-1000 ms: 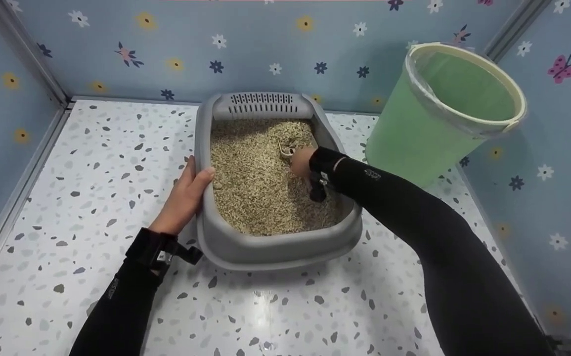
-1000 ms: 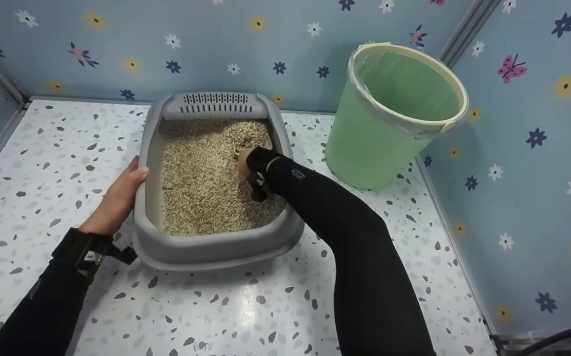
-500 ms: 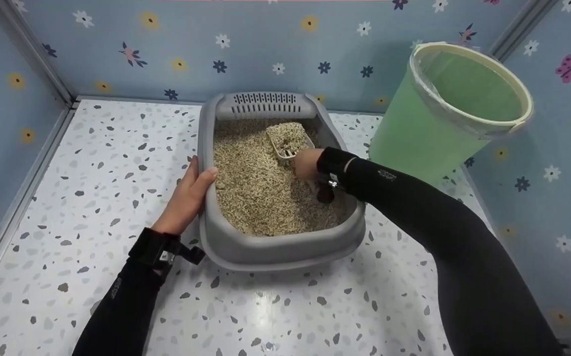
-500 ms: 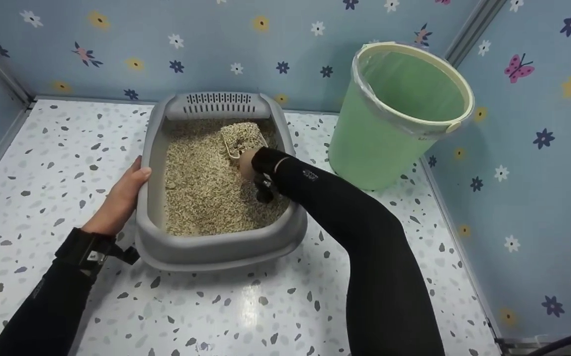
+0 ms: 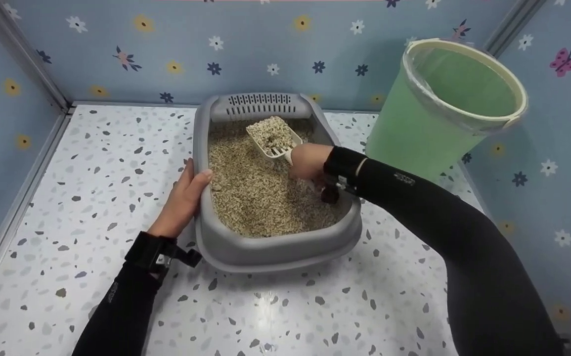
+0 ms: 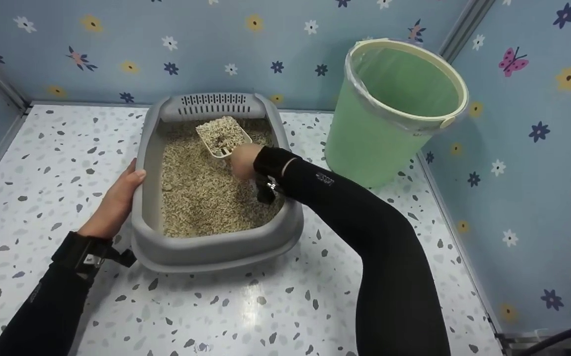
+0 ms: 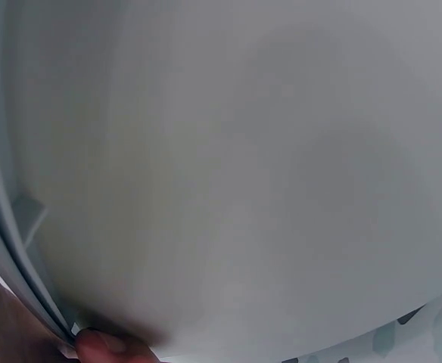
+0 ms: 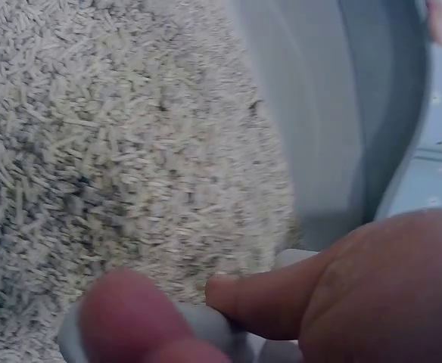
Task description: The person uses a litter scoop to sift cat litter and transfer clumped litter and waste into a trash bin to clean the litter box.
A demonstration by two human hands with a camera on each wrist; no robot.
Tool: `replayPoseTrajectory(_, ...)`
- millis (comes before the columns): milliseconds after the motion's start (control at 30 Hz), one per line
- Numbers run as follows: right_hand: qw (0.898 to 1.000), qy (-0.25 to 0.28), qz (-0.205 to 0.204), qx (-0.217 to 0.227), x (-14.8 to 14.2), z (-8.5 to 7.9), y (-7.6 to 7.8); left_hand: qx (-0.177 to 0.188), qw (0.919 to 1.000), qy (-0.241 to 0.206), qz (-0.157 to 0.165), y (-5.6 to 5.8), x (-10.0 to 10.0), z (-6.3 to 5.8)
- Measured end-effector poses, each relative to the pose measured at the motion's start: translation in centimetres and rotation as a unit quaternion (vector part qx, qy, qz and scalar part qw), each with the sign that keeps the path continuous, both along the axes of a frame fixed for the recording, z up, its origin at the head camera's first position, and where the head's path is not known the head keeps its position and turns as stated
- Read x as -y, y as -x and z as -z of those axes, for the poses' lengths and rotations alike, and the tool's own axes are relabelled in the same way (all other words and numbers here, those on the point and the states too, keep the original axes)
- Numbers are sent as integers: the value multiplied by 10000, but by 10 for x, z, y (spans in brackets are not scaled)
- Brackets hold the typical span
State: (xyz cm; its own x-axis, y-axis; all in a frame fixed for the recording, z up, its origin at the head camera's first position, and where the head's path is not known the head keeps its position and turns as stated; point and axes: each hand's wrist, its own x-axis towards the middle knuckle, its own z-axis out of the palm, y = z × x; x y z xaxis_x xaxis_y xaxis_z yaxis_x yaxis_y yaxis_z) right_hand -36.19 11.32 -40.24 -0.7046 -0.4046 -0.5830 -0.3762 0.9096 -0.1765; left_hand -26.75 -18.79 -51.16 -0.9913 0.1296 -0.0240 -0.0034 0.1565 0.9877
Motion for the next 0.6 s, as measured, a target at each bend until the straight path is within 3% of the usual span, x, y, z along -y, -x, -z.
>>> replayPoseTrajectory(100,9992,230,339,27,-1,-6,-4,48,10000,-6,8,-1,2,0)
replayPoseTrajectory(600,9957,634,305,-596,-15,-27,-23,121,9998,159,-51,-2,2,-2)
